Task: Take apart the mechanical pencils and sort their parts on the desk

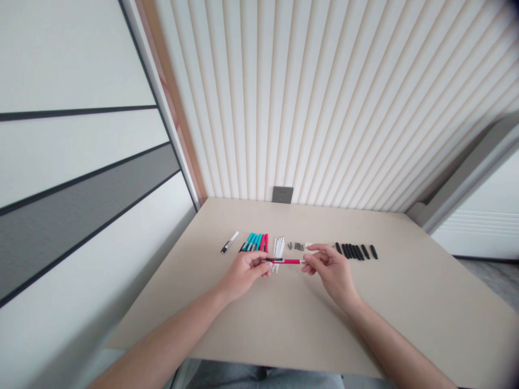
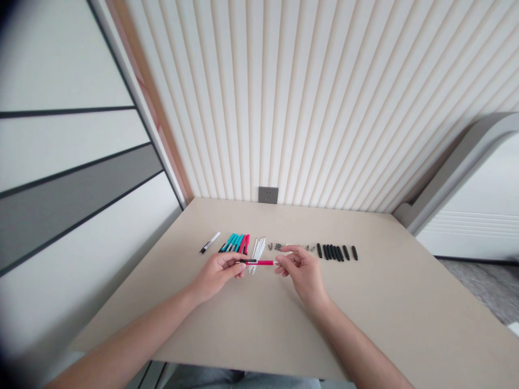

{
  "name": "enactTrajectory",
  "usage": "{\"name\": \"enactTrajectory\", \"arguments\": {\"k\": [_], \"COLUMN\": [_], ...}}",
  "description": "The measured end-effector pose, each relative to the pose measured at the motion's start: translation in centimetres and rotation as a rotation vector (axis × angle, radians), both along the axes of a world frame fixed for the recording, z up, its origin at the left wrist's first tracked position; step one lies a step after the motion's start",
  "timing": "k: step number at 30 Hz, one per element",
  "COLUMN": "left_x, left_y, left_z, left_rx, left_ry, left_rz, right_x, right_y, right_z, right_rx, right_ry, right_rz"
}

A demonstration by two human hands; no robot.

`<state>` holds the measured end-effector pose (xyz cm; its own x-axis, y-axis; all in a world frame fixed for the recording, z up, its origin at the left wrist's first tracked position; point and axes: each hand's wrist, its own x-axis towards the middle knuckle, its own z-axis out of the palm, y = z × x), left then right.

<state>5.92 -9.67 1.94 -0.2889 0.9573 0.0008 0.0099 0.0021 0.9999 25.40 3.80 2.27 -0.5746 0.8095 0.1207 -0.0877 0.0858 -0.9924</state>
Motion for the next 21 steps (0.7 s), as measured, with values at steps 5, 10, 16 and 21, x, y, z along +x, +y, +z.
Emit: {"name": "enactTrajectory", "arguments": {"k": [5,10,16,21], "left_x": [-0.2,-0.4,-1.7,-2.3], "left_y": [0.3,0.4,0.4,0.6], "left_z": [-0.2,0.3,0.5,0.1], "left_rx": [-0.014,-0.014,0.028,0.05], "left_ry": [0.025,-0.005,0.029,0.058], "left_rz": [-0.01,0.03,0.136,0.188], "right_x": [-0.5,0.3,2.2,0.8], "right_y": [-0.2,1.2,4.9,4.2], "right_z": [-0.3,0.1,0.0,-0.8], "right_rx": [0.008,0.181,0.847,1.218], "right_ry": [-0.086,-0.16,-0.492,-0.741], "right_rz": [0.009,-0.034,-0.305,-0.15]}}
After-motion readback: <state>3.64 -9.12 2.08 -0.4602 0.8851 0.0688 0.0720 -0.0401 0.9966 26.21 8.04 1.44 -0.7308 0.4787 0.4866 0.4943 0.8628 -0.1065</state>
